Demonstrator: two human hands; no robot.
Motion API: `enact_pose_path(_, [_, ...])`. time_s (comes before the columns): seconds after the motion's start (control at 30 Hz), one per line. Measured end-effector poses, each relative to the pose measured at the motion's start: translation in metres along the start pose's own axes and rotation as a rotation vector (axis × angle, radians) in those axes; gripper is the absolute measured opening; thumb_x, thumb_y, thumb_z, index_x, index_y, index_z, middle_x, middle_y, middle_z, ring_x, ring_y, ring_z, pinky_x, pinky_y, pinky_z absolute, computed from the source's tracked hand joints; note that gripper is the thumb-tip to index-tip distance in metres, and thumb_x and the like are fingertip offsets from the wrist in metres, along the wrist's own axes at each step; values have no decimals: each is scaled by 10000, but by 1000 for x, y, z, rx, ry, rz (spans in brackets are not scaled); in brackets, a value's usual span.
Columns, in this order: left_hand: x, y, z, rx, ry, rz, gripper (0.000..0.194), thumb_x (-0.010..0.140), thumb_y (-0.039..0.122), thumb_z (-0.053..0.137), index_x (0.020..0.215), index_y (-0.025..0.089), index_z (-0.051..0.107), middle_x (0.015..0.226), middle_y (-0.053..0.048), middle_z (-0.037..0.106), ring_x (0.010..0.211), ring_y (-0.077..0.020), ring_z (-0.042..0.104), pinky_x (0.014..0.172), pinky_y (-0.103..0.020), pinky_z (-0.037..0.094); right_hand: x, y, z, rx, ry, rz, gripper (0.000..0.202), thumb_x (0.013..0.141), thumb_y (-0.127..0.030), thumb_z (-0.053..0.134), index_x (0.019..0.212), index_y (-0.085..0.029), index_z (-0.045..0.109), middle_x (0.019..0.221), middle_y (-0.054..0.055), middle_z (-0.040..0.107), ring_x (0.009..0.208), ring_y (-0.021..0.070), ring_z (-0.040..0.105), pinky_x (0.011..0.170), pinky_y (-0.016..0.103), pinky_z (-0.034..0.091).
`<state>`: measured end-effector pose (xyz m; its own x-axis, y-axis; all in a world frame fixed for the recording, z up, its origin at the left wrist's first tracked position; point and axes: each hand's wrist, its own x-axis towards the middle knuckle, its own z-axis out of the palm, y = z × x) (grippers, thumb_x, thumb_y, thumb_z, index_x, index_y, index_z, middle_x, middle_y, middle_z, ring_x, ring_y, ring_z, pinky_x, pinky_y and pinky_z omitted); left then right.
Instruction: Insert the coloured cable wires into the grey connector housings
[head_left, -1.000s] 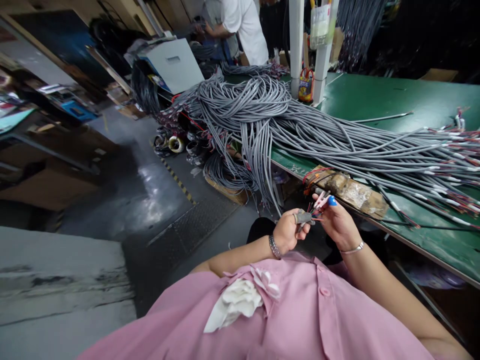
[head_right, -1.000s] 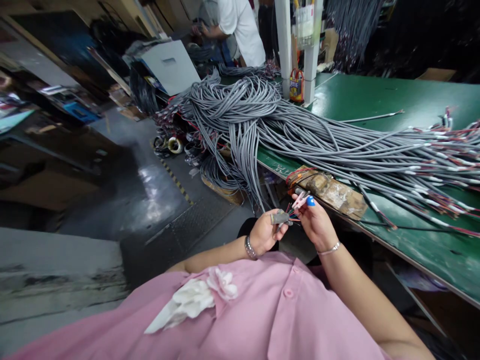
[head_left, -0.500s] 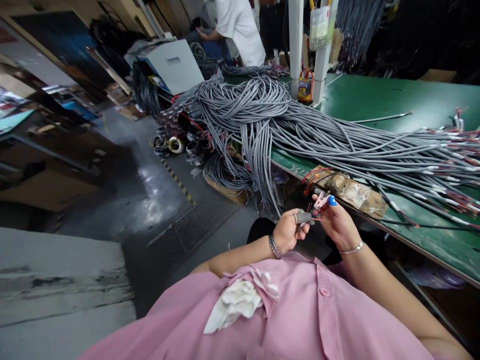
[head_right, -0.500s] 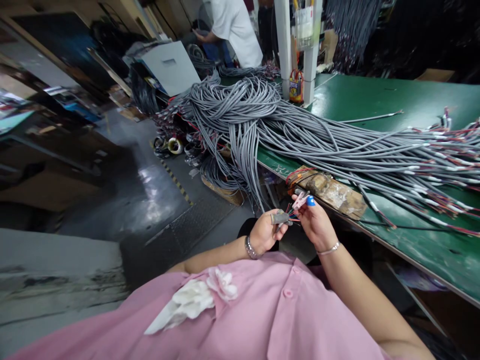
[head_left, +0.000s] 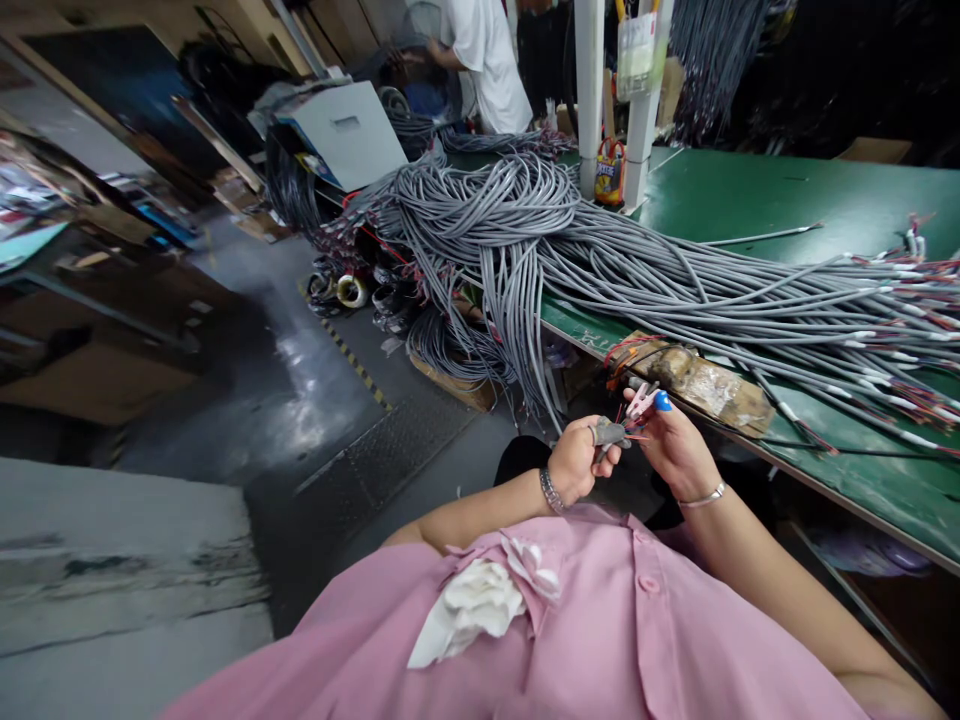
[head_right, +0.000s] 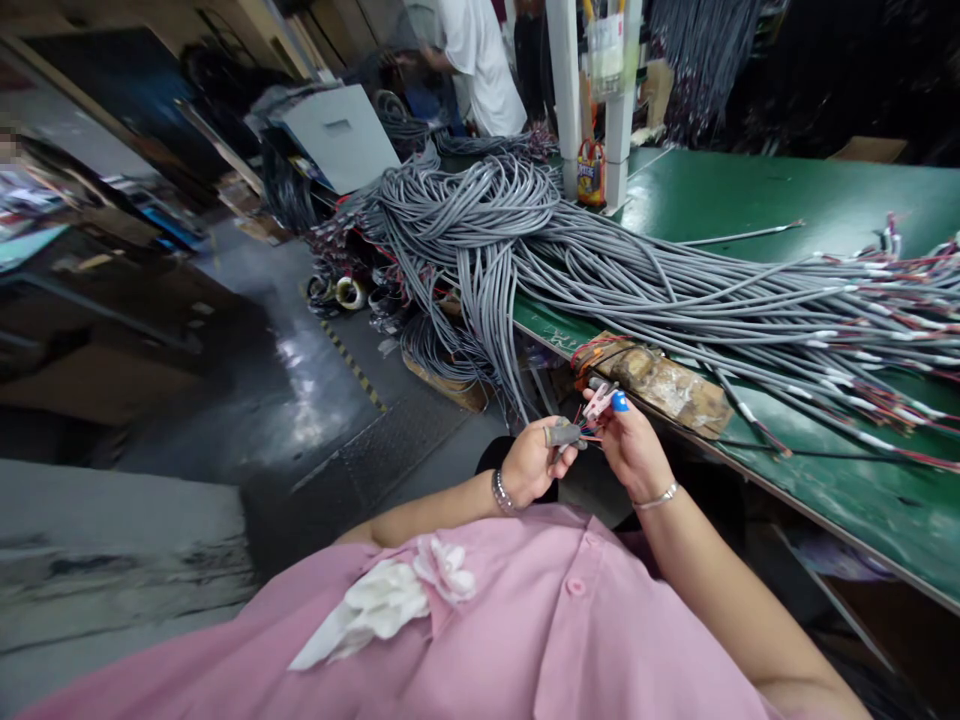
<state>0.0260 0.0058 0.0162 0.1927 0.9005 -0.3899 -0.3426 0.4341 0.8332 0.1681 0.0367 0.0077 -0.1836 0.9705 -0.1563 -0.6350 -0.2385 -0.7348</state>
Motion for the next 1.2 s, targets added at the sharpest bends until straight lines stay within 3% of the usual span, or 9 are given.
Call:
enact_pose_path(0.3, [-6,0,-3,-22,-24,7,211,694,334,645,706,148,546,506,5,551,329,-62,412,320,-187,198,-1,-4,-1,58,0,91,272,823,-520,600,816,-262,684,982,14,716,739,155,611,670,290,477])
enact_pose_path(0.57, [-17,-4,-13,13,25,-14,187,702,320,624,697,145,557,482,11,539,311,-61,398,311,-184,197,0,-1,-6,56,3,98,305,822,-541,595,850,-256,697,1016,22,705,777,141,605,670,260,495])
enact_pose_path(0.77, [-24,-2,-12,-30,67,121,241,722,352,644,675,157,510,496,16,551,322,-54,412,325,-188,170,-3,-5,0,-9,41,82,245,798,-455,665,832,-214,700,896,27,706,707,124,584,620,242,479])
enact_pose_path(1.0, [-22,3,0,-29,65,176,269,729,374,657,682,160,500,528,25,570,340,-48,434,335,-180,196,-2,-6,4,-3,68,110,290,743,-496,709,779,-211,666,702,-3,645,615,122,555,564,244,466])
enact_pose_path(1.2, [-13,1,9,-36,61,160,265,731,373,648,683,156,504,534,24,567,343,-45,437,339,-179,198,1,-1,-3,73,1,117,280,737,-461,729,865,-213,705,910,36,710,767,163,608,694,293,490])
